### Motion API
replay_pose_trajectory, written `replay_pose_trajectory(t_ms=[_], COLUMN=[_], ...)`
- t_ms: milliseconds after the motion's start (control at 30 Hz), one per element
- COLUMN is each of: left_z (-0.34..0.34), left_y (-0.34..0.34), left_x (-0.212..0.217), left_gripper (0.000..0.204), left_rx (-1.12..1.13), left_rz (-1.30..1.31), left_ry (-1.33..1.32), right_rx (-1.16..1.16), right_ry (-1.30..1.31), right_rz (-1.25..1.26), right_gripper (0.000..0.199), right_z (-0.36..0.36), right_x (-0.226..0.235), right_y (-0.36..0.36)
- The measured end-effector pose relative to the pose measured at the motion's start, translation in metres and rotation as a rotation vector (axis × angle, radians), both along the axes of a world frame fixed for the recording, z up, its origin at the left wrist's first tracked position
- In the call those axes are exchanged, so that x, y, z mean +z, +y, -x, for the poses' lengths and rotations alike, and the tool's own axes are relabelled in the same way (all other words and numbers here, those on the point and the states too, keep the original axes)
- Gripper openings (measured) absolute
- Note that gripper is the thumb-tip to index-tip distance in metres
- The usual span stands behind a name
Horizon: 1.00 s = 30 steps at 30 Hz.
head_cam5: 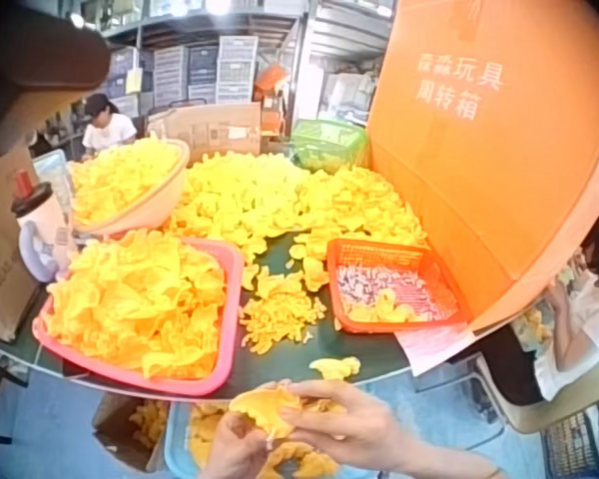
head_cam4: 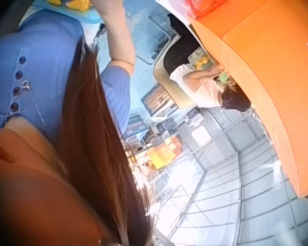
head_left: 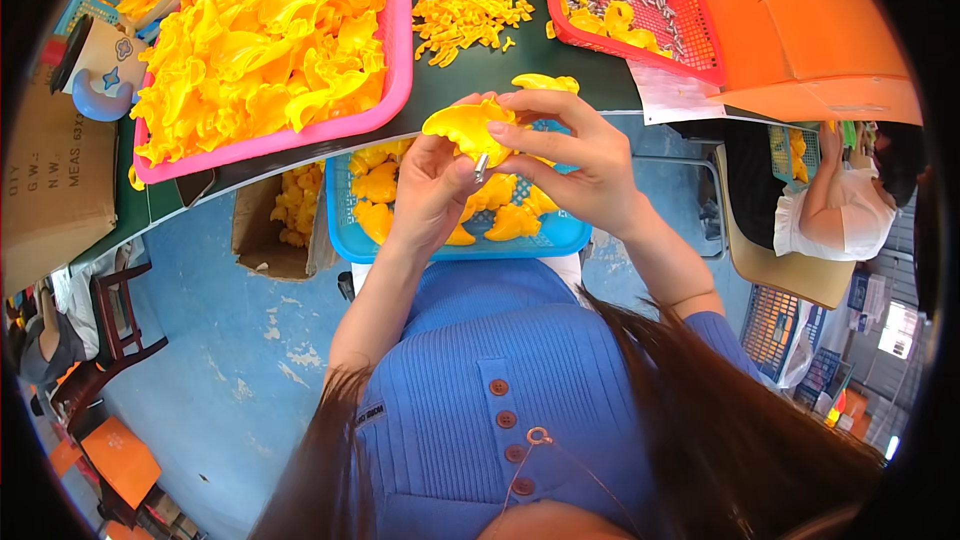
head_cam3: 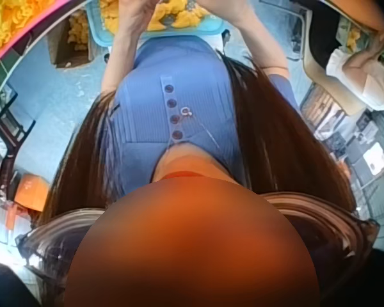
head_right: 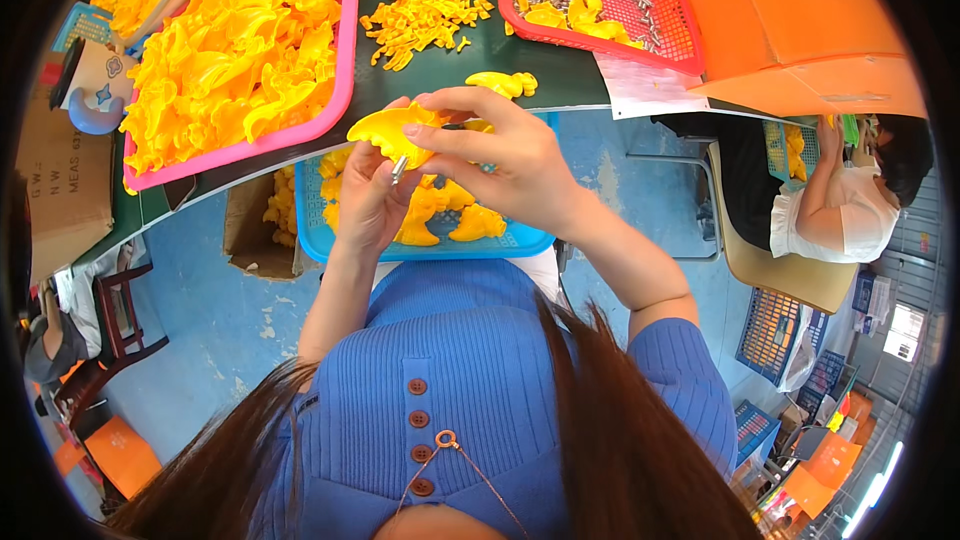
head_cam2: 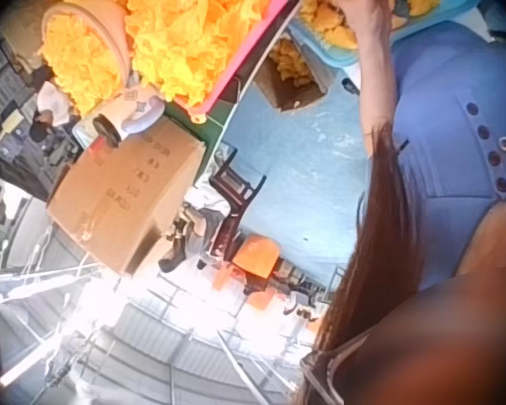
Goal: Assembling yellow toy ducks by inserting small components into the rubber bodies.
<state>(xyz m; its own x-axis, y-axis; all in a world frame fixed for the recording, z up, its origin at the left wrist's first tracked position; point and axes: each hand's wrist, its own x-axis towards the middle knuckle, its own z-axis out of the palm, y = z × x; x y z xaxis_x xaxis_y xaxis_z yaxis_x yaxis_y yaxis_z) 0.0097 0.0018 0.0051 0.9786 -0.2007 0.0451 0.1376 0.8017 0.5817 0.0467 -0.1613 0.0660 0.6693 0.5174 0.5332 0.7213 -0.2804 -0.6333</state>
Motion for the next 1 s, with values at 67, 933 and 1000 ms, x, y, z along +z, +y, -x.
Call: replay_pose_trajectory(t_ms=[67, 933, 1000], left_z=[0.001, 0.000, 0.001], left_y=[0.002, 0.007, 0.009], left_x=[-0.003, -0.014, -0.016], left_gripper=[0.065, 0.067, 0.066], left_rx=[-0.007, -0.005, -0.029], left_rz=[0.001, 0.171, 0.145], left_ry=[0.012, 0.047, 0.018], right_rx=[-0.010, -0.242, -0.227], right_ry=[-0.025, -0.013, 0.000], right_rz=[0.021, 0.453, 0.446], right_gripper=[0.038, 0.048, 0.048], right_z=[0.002, -0.048, -0.049], right_x=[-0.002, -0.065, -0.063], right_y=[0.000, -0.048, -0.047])
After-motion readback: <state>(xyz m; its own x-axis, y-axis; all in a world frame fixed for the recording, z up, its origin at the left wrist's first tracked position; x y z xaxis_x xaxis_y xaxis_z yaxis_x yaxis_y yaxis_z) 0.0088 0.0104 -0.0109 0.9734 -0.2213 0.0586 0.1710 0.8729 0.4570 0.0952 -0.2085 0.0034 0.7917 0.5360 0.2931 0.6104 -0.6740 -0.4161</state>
